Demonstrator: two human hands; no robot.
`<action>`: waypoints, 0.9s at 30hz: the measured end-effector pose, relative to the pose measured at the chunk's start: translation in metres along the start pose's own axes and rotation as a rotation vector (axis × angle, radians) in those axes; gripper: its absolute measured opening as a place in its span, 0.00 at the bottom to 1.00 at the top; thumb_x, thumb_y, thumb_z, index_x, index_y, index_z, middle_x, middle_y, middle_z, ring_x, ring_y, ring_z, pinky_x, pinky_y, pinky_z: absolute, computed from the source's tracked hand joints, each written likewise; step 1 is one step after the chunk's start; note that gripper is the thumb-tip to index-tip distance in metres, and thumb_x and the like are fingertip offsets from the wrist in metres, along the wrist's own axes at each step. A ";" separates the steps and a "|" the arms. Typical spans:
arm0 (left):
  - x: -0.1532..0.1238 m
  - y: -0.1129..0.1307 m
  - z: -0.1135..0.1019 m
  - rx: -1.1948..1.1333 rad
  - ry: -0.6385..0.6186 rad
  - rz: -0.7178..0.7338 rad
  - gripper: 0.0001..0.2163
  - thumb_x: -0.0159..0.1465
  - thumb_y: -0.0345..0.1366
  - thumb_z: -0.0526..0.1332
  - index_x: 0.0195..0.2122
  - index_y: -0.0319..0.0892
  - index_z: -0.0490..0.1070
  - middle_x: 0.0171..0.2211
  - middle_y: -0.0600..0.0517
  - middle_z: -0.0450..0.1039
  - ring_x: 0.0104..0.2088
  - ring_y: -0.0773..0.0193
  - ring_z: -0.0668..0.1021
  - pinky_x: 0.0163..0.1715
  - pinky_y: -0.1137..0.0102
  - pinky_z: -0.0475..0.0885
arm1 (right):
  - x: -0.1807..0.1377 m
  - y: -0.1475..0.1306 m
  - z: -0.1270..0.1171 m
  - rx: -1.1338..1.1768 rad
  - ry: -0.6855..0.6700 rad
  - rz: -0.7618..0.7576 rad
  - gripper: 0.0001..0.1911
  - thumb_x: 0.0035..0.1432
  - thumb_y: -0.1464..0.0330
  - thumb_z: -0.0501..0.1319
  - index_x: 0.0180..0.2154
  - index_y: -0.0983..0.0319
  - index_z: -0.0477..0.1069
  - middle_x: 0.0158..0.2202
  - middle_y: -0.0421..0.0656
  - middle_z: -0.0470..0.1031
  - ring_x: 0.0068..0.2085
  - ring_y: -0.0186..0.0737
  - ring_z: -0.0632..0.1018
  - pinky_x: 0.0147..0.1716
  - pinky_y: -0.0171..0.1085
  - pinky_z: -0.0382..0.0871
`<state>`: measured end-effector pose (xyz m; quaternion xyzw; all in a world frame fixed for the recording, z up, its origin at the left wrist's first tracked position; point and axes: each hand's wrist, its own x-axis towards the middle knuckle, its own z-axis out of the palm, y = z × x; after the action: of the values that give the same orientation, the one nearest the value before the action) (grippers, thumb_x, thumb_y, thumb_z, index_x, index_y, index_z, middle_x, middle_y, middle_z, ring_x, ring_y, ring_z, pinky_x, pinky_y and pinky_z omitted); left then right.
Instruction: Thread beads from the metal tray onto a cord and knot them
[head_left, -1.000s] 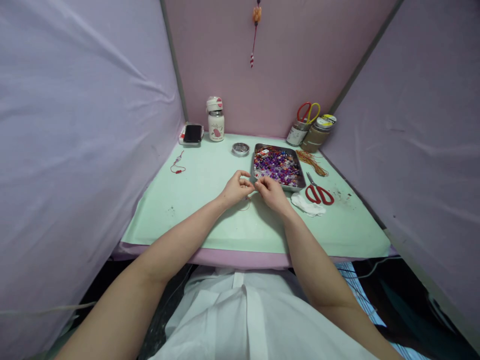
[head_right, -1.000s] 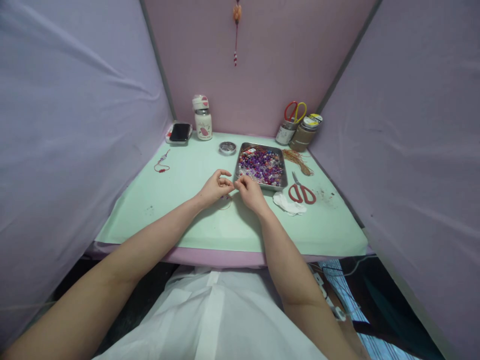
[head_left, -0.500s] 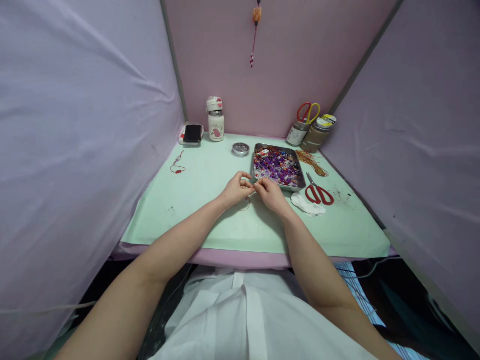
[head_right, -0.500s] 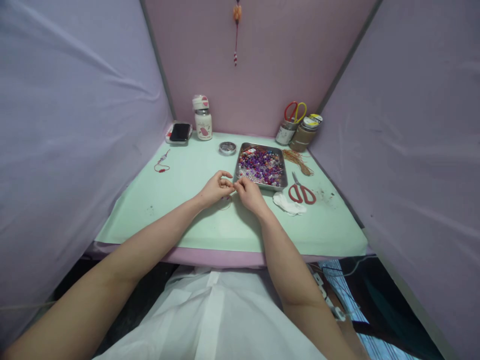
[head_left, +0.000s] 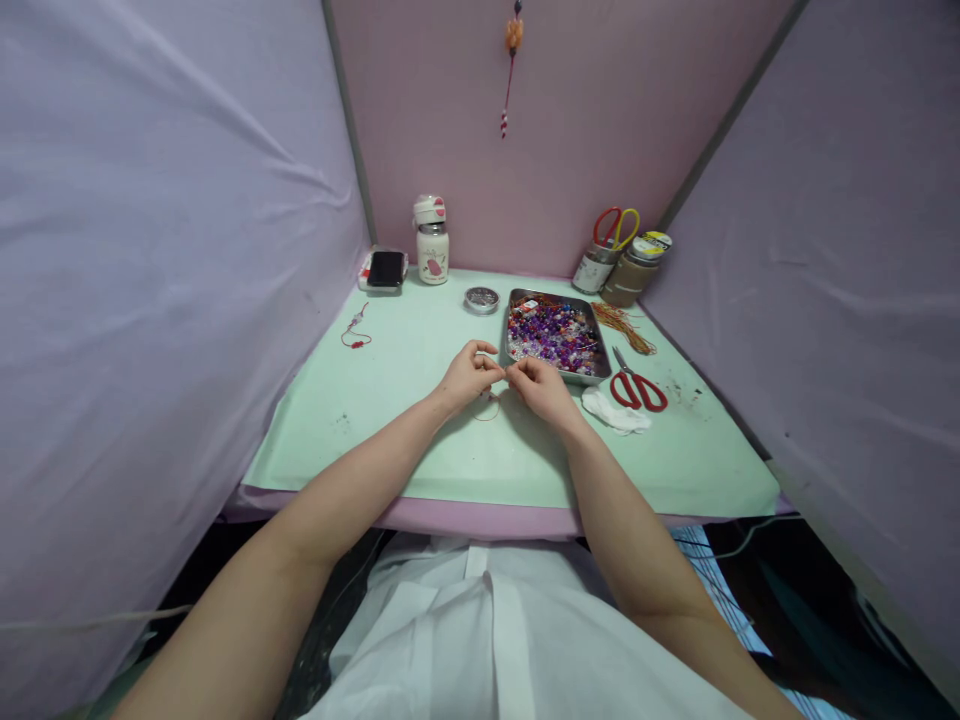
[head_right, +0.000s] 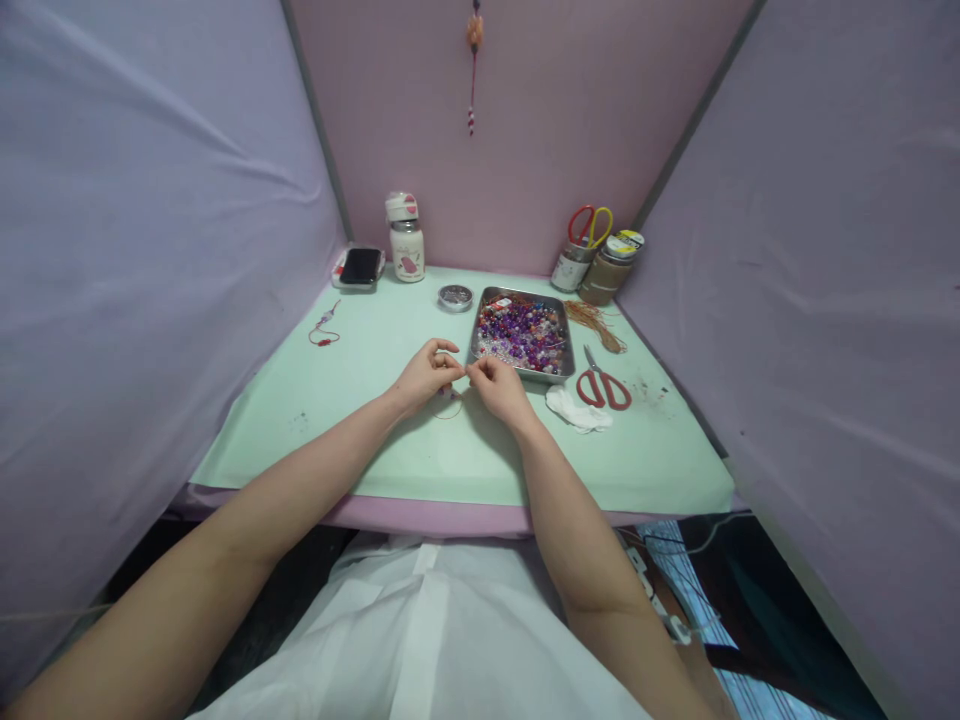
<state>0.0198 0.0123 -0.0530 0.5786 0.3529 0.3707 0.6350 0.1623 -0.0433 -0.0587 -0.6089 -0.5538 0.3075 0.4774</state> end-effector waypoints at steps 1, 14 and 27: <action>0.000 0.000 0.001 -0.016 0.006 -0.007 0.17 0.51 0.26 0.63 0.41 0.43 0.60 0.23 0.61 0.68 0.17 0.76 0.65 0.21 0.77 0.60 | 0.000 -0.001 0.000 0.008 -0.008 0.003 0.12 0.54 0.58 0.58 0.26 0.59 0.65 0.19 0.36 0.64 0.22 0.34 0.63 0.24 0.34 0.55; 0.000 -0.007 0.001 0.338 0.102 0.224 0.19 0.49 0.25 0.62 0.42 0.44 0.61 0.25 0.60 0.69 0.22 0.72 0.65 0.27 0.74 0.59 | -0.003 -0.002 0.003 -0.290 0.159 -0.333 0.08 0.58 0.62 0.57 0.32 0.59 0.66 0.31 0.43 0.69 0.33 0.40 0.68 0.34 0.38 0.61; -0.009 -0.011 0.009 0.570 0.101 0.361 0.19 0.52 0.22 0.59 0.44 0.46 0.64 0.31 0.53 0.71 0.31 0.63 0.71 0.37 0.70 0.63 | -0.006 -0.004 0.014 -0.404 0.218 -0.304 0.09 0.56 0.67 0.57 0.24 0.59 0.61 0.30 0.43 0.68 0.32 0.40 0.68 0.34 0.39 0.60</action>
<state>0.0243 -0.0001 -0.0631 0.7668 0.3652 0.3919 0.3537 0.1467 -0.0458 -0.0610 -0.6313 -0.6342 0.0482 0.4437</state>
